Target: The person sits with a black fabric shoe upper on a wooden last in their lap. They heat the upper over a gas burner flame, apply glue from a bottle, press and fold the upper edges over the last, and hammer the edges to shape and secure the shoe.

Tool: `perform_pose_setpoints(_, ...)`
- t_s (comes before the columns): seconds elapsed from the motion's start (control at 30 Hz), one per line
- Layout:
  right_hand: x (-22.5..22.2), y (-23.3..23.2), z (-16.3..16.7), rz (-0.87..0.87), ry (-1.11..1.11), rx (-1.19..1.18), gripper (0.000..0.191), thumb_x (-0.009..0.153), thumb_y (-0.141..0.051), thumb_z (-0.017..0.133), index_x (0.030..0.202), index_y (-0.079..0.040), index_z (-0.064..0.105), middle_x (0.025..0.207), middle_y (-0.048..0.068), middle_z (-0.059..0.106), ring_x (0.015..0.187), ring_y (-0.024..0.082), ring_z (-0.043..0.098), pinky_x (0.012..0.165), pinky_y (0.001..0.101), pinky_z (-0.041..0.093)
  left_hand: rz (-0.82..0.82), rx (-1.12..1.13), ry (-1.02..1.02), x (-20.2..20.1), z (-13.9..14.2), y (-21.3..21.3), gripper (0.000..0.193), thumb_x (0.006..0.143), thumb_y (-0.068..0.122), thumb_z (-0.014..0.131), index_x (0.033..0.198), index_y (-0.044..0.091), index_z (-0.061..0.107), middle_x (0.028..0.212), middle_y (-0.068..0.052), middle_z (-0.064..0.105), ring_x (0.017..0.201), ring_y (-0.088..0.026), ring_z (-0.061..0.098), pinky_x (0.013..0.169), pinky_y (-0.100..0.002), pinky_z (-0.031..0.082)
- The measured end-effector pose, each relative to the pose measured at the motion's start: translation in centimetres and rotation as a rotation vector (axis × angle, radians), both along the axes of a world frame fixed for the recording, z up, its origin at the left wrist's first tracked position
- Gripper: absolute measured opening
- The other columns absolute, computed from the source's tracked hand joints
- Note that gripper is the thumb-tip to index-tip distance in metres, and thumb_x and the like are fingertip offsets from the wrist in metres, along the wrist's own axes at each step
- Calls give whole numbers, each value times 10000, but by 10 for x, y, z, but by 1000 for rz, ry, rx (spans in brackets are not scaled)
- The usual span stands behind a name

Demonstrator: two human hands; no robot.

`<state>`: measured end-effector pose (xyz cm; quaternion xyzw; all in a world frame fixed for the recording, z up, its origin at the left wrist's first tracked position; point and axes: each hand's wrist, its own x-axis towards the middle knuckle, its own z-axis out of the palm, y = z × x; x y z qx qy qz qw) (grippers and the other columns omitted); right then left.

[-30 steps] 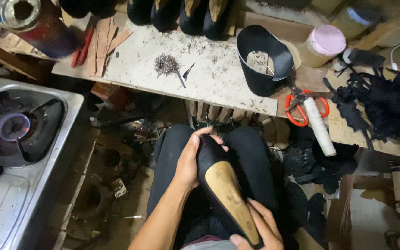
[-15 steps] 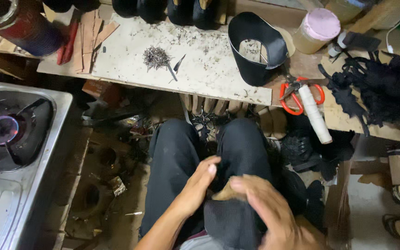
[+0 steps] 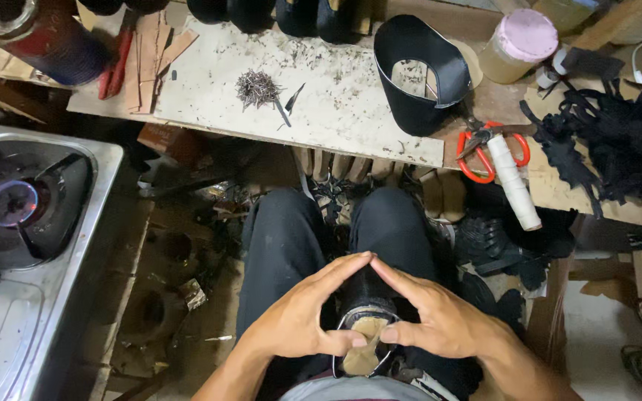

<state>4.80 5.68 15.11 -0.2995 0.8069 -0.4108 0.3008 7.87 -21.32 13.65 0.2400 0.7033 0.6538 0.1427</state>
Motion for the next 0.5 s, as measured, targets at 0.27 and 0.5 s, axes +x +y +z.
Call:
perform_pose_setpoints(0.27, 6, -2, 19, -198, 79, -62, 687, 885, -216, 698, 1485, 27, 465, 1513, 208, 529, 1395, 302, 546, 1118, 385, 423, 138, -197, -166, -2, 19, 18, 1104, 682, 354, 865, 1575, -4, 324, 1539, -218, 463, 1455, -338, 465, 1170, -387, 370)
perform_pose_setpoints(0.5, 7, -5, 18, -281, 51, -219, 601, 831, -106, 743, 1397, 3, 574, 1333, 152, 627, 1177, 236, 658, 988, 346, 524, 238, -106, -94, -8, 25, 34, 855, 656, 259, 875, 1380, -67, 558, 1246, -146, 534, 1208, -274, 583, 1036, -339, 472)
